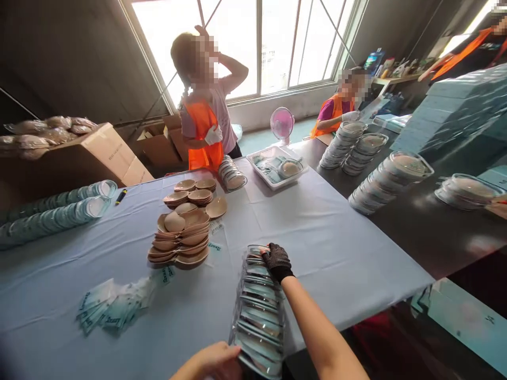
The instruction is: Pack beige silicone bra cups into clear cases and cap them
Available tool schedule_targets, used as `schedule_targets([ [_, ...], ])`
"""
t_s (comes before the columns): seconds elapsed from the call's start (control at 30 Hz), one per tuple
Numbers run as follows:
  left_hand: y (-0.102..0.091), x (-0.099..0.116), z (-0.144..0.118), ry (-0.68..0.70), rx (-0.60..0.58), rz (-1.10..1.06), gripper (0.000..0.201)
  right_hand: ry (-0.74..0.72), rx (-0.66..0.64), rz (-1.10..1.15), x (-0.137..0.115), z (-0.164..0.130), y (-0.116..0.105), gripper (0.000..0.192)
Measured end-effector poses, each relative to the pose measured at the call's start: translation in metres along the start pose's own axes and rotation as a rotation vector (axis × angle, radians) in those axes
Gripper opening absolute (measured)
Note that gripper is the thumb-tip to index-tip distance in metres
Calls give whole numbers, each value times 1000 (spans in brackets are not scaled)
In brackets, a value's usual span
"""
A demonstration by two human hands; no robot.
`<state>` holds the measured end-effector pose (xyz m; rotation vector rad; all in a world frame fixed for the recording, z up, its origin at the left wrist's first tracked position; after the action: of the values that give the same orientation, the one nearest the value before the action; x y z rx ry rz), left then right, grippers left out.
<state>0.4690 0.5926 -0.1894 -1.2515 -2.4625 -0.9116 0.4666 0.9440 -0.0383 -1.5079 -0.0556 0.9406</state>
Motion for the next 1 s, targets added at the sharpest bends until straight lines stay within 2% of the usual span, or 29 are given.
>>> schedule_targets([
  [0.03,-16,18,-4,75,132,271,61,-12,8,20,0,0,1,40],
  [0.07,-30,45,-10,157,304,479,64,-21,13,42,0,-2,3,39],
  [0.13,-38,116,-25,329,574,634,65,-32,12,83,-1,-7,9,38],
  [0.2,-17,200,-36,646,736,628,48,-45,1,118,-4,-11,16,38],
  [0.23,-1,236,-36,791,765,579,40,-52,-6,137,-5,-13,20,38],
  [0.3,36,290,-21,981,711,499,36,-62,-20,207,-5,-14,27,38],
  [0.33,52,307,-8,1009,667,460,34,-46,-27,264,0,-14,30,39],
  [0.4,78,322,25,937,549,464,22,59,5,404,22,-13,32,42],
  [0.47,92,319,50,822,469,571,12,228,75,524,58,-16,31,46],
  [0.5,95,315,57,789,455,635,15,297,67,571,75,-19,35,46],
  [0.57,94,312,60,785,471,728,21,348,-95,666,91,-25,49,41],
  [0.67,90,312,55,810,510,827,28,311,-461,734,82,-34,73,31],
  [0.73,90,313,54,820,521,918,33,293,-598,634,74,-35,77,25],
  [0.83,91,312,56,824,531,1013,37,315,-676,474,71,-30,71,15],
  [1.0,82,305,66,779,524,1163,49,452,-695,376,84,-22,57,8],
])
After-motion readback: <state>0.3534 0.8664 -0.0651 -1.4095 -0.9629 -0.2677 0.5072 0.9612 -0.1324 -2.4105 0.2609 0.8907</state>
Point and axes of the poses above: each hand's wrist, its own z-axis towards the middle knuckle, its own y-axis out of the palm, x = y × z, the point moved 8 cm from there along z, towards the middle knuckle, and after that the axes turned 9 degrees about x, right-handed, at the moved point
